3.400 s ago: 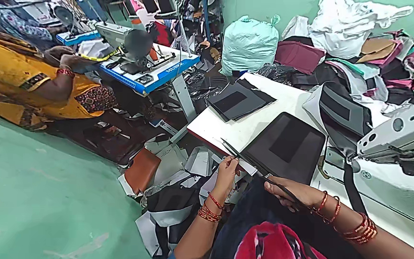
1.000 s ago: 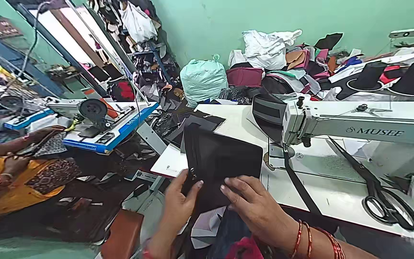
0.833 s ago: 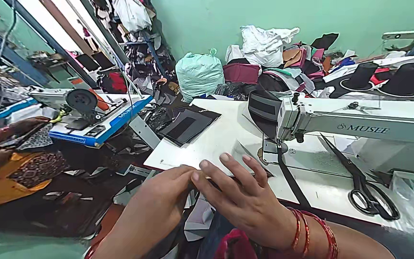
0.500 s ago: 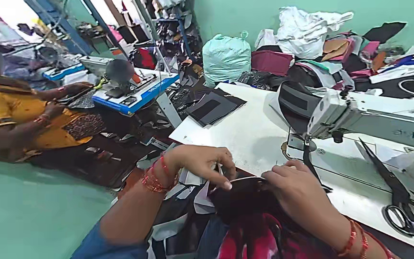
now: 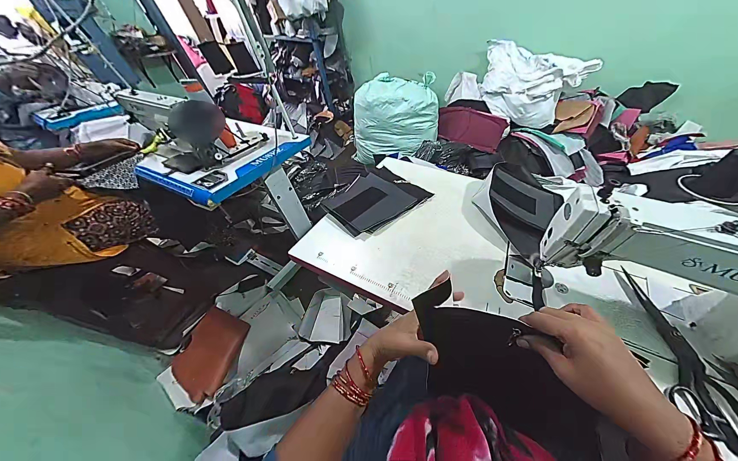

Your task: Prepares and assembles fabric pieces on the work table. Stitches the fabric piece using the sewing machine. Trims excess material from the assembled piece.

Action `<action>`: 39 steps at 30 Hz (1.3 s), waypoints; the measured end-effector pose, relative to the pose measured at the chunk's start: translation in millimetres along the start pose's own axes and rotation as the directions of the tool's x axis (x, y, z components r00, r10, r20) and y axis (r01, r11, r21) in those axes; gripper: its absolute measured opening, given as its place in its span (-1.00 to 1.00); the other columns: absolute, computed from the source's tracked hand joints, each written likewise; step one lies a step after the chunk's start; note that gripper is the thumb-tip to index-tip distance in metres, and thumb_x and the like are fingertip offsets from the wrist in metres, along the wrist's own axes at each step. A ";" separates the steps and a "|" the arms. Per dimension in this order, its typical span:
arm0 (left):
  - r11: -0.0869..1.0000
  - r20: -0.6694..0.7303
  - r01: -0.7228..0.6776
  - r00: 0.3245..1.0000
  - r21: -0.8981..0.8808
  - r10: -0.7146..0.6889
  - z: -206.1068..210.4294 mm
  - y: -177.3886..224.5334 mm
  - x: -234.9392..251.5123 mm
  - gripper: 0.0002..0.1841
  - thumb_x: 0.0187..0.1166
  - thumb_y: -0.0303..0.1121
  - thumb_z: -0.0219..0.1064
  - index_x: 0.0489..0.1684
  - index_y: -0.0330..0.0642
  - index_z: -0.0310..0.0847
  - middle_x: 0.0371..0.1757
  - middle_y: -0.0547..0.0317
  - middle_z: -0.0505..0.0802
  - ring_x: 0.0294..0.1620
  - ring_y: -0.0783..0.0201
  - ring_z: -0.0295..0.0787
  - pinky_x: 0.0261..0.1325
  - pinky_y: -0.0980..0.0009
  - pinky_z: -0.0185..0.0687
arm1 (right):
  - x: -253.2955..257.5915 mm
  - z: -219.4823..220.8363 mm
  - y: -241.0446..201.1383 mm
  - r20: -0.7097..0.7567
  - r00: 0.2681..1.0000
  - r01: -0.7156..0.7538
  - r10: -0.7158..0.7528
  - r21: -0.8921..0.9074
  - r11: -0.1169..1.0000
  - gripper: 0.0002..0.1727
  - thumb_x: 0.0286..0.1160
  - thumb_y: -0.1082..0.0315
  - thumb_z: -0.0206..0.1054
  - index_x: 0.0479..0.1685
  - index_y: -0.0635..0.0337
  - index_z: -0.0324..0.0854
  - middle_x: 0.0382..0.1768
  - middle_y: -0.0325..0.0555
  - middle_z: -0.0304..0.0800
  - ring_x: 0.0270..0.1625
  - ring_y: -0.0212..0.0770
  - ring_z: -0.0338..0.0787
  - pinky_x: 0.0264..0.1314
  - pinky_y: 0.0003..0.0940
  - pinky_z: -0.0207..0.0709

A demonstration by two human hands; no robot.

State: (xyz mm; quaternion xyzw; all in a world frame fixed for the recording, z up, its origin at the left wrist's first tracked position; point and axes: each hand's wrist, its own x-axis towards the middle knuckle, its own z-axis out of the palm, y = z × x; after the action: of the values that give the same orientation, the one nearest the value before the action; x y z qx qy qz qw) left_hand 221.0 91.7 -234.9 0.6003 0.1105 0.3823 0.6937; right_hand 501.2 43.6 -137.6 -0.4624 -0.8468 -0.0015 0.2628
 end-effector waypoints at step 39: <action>0.060 -0.324 0.419 0.777 0.906 -0.540 23.6 -47.9 230.5 -0.60 0.83 -0.17 0.11 0.24 -0.34 0.67 0.24 -0.27 0.80 0.38 -0.21 0.71 0.43 -0.22 0.52 | -60.8 100.3 -24.1 0.675 0.659 -0.713 0.333 0.702 -0.011 -0.79 0.44 0.41 0.50 -0.02 0.24 0.68 -0.21 -0.22 0.87 -0.12 -0.47 0.84 0.08 -0.44 0.70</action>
State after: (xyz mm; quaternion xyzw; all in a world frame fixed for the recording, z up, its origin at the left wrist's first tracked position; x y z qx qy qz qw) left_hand 412.1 227.5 -202.4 0.8357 0.4732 -0.0478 0.2746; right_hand 464.2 6.9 -245.3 -0.4823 -0.4463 0.6805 0.3241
